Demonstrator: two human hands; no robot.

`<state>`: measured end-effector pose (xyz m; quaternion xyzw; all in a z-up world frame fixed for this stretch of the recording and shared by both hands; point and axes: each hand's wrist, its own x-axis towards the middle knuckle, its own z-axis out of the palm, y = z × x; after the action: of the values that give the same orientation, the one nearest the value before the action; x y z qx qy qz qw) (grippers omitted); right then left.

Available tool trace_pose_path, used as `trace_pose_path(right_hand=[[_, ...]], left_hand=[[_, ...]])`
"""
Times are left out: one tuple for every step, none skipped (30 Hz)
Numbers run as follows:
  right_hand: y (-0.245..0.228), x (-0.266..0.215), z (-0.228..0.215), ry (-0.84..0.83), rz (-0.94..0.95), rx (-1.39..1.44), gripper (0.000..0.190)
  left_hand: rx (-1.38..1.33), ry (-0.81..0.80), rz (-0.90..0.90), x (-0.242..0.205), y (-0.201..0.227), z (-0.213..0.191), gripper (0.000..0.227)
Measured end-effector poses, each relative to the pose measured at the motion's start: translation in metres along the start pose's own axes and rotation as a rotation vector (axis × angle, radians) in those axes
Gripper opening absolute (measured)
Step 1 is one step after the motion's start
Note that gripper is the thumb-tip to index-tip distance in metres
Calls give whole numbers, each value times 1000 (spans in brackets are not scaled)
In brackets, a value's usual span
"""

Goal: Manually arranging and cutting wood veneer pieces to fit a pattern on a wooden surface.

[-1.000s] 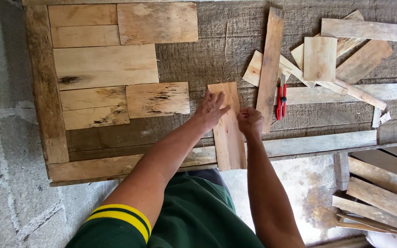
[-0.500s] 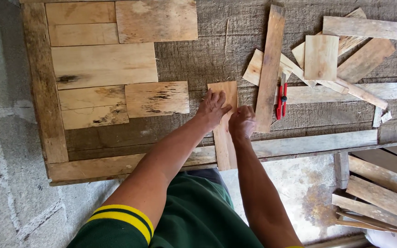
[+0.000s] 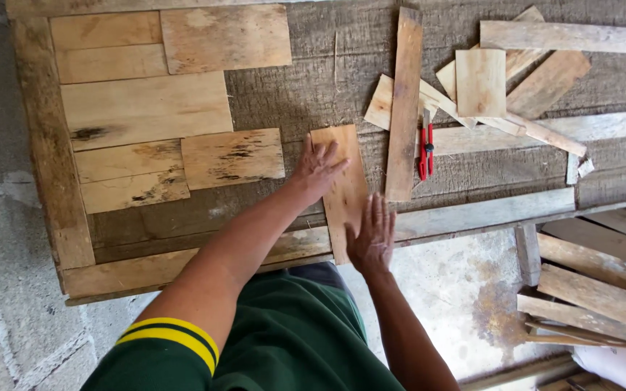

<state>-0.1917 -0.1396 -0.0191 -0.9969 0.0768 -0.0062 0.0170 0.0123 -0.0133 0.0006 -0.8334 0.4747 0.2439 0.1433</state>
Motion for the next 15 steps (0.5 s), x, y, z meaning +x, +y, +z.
trace_pose_path(right_hand=[[-3, -7, -3, -5, 5, -2, 80], [-7, -10, -5, -130, 74, 39, 89], [-11, -13, -7, -254, 144, 81, 99], [-13, -15, -6, -257, 143, 86, 99], [-14, -17, -5, -219, 146, 75, 99], [-14, -16, -5, -178, 150, 60, 100], [-14, -15, -7, -179, 150, 62, 100], [-15, -14, -9, -159, 155, 95, 99], [-16, -13, -11, -139, 160, 129, 99], [-15, -13, -9, -137, 160, 132, 99], [-14, -12, -8, -139, 152, 128, 97], [-12, -13, -6, -141, 143, 122, 96], [-9, -15, -2, -137, 143, 122, 96], [-6, -21, 0, -123, 132, 149, 95], [-3, -26, 3, -110, 121, 176, 94]], left_hand=[[-2, -1, 7, -2, 1, -2, 75], [-41, -18, 6, -4, 0, -6, 77], [-80, -35, 6, -6, -2, -9, 80], [-79, -40, 4, -9, -2, -10, 80], [-68, -51, -10, -11, -2, -11, 78], [-56, -58, -25, -11, -3, -14, 77], [-55, -60, -25, -11, -3, -14, 77], [-76, -37, -26, -11, -4, -13, 75], [-96, -14, -27, -13, -4, -12, 74], [-93, -15, -29, -9, -4, -6, 74], [-73, 7, -29, -5, -5, 1, 72], [-55, 32, -29, -1, -3, 8, 70], [-52, 35, -30, 0, -5, 11, 70], [-79, 77, -31, -2, -5, 14, 68], [-106, 119, -31, -3, -5, 18, 66]])
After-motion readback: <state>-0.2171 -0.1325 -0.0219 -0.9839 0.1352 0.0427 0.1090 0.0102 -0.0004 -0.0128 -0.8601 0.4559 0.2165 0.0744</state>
